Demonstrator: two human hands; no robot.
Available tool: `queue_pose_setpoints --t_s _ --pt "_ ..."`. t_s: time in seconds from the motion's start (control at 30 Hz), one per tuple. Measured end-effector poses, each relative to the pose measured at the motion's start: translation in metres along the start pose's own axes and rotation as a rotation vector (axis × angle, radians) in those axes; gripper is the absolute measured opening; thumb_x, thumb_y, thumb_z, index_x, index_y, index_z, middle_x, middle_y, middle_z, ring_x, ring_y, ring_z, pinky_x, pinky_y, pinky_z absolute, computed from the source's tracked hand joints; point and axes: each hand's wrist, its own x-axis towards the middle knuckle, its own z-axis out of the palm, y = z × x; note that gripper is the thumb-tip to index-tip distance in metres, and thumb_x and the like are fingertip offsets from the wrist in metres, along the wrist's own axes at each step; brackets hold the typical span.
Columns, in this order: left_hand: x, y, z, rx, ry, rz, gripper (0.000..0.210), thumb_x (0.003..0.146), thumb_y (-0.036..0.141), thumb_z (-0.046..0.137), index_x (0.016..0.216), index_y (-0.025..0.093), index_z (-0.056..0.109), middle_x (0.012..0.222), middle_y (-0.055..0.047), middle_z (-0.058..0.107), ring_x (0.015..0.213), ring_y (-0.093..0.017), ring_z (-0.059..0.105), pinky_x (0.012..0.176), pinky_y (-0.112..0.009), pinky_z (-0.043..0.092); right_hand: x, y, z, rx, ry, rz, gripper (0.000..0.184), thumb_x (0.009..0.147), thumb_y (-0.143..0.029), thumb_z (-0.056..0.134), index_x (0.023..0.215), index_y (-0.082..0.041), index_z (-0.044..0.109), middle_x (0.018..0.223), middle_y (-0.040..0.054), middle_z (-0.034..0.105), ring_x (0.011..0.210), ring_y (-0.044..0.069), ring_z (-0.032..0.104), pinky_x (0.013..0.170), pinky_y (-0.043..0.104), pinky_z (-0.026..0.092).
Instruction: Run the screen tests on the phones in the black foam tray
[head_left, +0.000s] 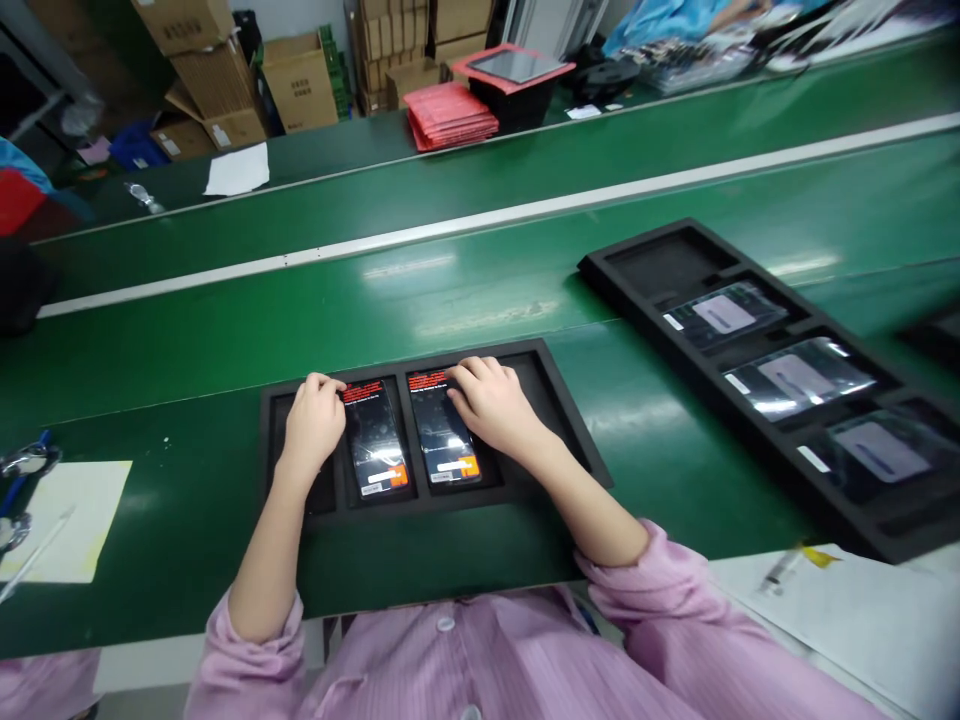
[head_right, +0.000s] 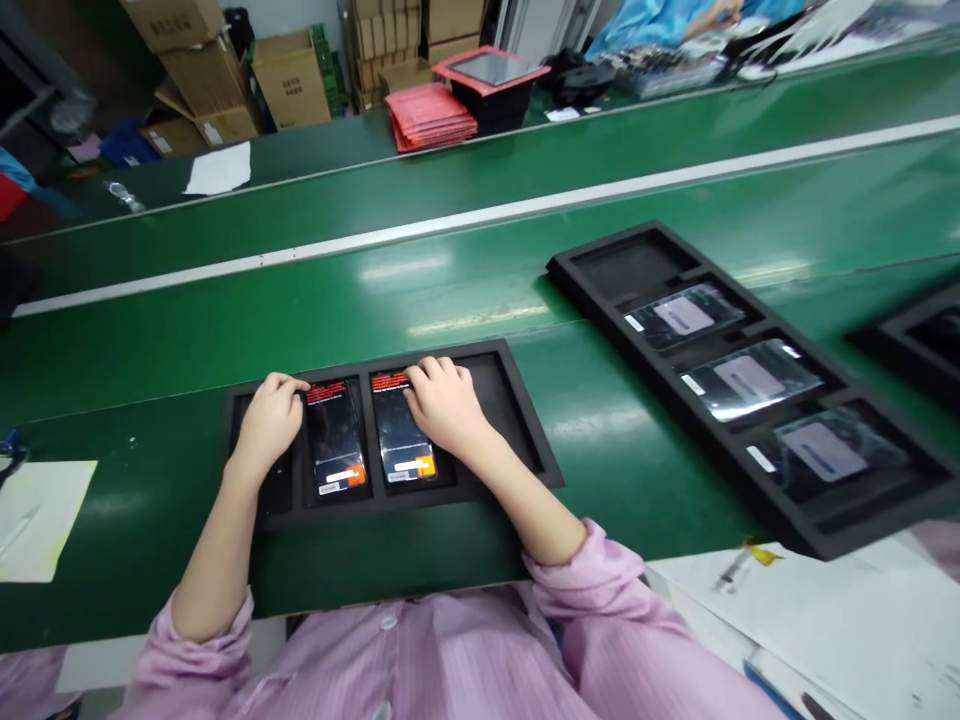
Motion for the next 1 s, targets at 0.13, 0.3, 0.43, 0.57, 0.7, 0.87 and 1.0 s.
queue_pose_setpoints --t_s 0.13,0.3,0.43,0.57,0.7,0.87,1.0 --pt "0.016 0.013 0.003 0.194 -0.043 -0.069 0.037 0.092 0.003 0.040 0.106 0.010 0.074 0.110 -0.013 0.061 0.104 -0.030 0.061 0.095 -0.041 0.052 0.022 -0.007 0.009 -0.063 0.008 0.050 0.019 0.100 -0.016 0.046 0.107 -0.015 0.063 0.105 0.0114 0.062 0.099 0.028 0.053 0.082 0.039 0.034" --pt "0.018 0.006 -0.005 0.212 -0.117 0.032 0.037 0.089 -0.001 0.043 0.103 0.012 0.075 0.107 -0.011 0.060 0.103 -0.027 0.061 0.090 -0.036 0.053 0.019 -0.001 0.022 0.024 0.082 -0.019 0.017 0.097 -0.011 0.047 0.103 -0.016 0.061 0.101 0.0076 0.060 0.097 0.025 0.052 0.083 0.038 0.035" --pt "0.019 0.007 -0.009 0.237 -0.200 0.041 0.040 0.092 -0.001 0.040 0.107 0.013 0.074 0.107 -0.011 0.058 0.103 -0.025 0.060 0.087 -0.034 0.053 0.017 0.004 0.027 0.003 0.107 0.056 0.017 0.095 -0.011 0.047 0.101 -0.016 0.062 0.099 0.0082 0.059 0.093 0.025 0.051 0.079 0.037 0.036" --pt "0.012 0.020 -0.009 0.344 -0.236 0.014 0.041 0.095 0.002 0.039 0.117 0.013 0.072 0.117 -0.014 0.054 0.108 -0.028 0.056 0.080 -0.034 0.054 0.017 0.004 0.030 -0.073 0.112 0.177 0.019 0.098 -0.017 0.045 0.097 -0.014 0.064 0.096 0.0117 0.057 0.091 0.028 0.049 0.074 0.037 0.037" --pt "0.012 0.019 -0.008 0.320 -0.228 0.017 0.035 0.100 0.011 0.039 0.111 0.012 0.073 0.115 -0.015 0.053 0.107 -0.029 0.055 0.086 -0.038 0.054 0.013 -0.004 0.031 -0.155 0.105 0.202 0.023 0.102 -0.026 0.046 0.096 -0.015 0.065 0.097 0.0131 0.058 0.091 0.029 0.051 0.072 0.039 0.039" --pt "0.021 -0.001 -0.007 0.123 -0.189 0.120 0.039 0.103 0.026 0.036 0.098 0.015 0.073 0.103 -0.012 0.053 0.099 -0.028 0.058 0.096 -0.045 0.051 0.008 -0.014 0.030 -0.256 0.090 0.220 0.032 0.104 -0.040 0.047 0.096 -0.014 0.065 0.099 0.0165 0.059 0.091 0.033 0.050 0.070 0.042 0.040" --pt "0.022 -0.005 -0.008 0.028 -0.215 0.115 0.043 0.102 0.038 0.034 0.096 0.016 0.070 0.102 -0.012 0.052 0.100 -0.030 0.057 0.096 -0.048 0.050 0.011 -0.002 0.033 -0.041 0.085 0.193 0.035 0.106 -0.038 0.041 0.094 -0.015 0.065 0.096 0.0157 0.058 0.092 0.033 0.051 0.076 0.044 0.045"
